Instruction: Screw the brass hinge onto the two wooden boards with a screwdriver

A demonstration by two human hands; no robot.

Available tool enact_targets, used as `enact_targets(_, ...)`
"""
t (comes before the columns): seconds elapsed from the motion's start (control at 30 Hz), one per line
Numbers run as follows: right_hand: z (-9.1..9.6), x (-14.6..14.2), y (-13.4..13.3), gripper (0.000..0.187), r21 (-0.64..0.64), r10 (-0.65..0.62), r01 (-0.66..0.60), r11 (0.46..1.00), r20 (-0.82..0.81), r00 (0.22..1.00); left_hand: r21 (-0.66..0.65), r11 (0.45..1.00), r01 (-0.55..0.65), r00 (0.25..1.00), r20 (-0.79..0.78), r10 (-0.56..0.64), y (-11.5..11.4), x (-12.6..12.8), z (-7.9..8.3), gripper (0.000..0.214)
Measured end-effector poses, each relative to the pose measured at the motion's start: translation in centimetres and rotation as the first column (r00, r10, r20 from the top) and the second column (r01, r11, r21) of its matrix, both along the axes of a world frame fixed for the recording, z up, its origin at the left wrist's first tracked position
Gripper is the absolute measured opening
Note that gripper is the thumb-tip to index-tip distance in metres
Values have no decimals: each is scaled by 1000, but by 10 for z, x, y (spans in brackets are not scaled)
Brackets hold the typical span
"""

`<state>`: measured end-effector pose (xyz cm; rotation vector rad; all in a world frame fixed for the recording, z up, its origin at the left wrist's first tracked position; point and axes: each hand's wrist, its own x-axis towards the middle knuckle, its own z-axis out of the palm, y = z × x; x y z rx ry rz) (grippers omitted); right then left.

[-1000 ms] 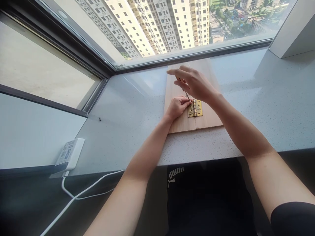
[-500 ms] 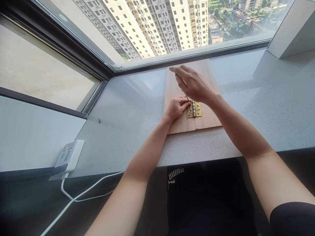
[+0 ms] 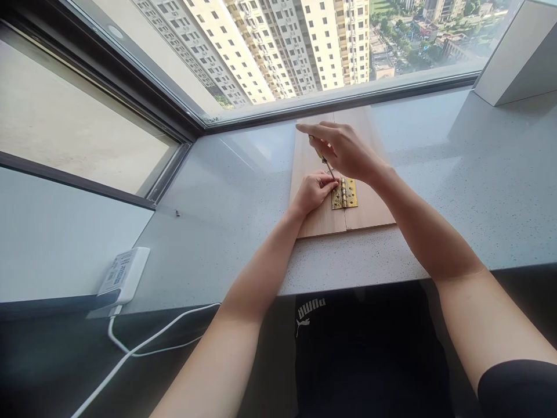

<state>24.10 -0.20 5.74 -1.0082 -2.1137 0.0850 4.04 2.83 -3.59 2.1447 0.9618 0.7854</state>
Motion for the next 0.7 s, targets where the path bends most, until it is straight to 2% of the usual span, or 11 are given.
enact_targets(0.2, -3, -1, 0, 45, 65, -125, 125, 990, -1, 992, 4, 1000, -10, 1000, -3, 10, 1, 0, -1, 16)
enact_targets(0.37, 1, -3, -2, 47, 44, 6, -6, 999, -18, 1000, 8, 1000, 2, 1000, 4, -2, 1, -1, -1, 17)
enact_targets(0.57, -4, -4, 1, 39, 16, -99, 101, 995, -109, 989, 11, 1000, -2, 1000, -10, 2, 1, 0, -1, 17)
enact_targets(0.7, 0, -2, -2, 45, 26, -52, 55, 998, -83, 995, 17, 1000, 3, 999, -38, -3, -2, -5, 2, 18)
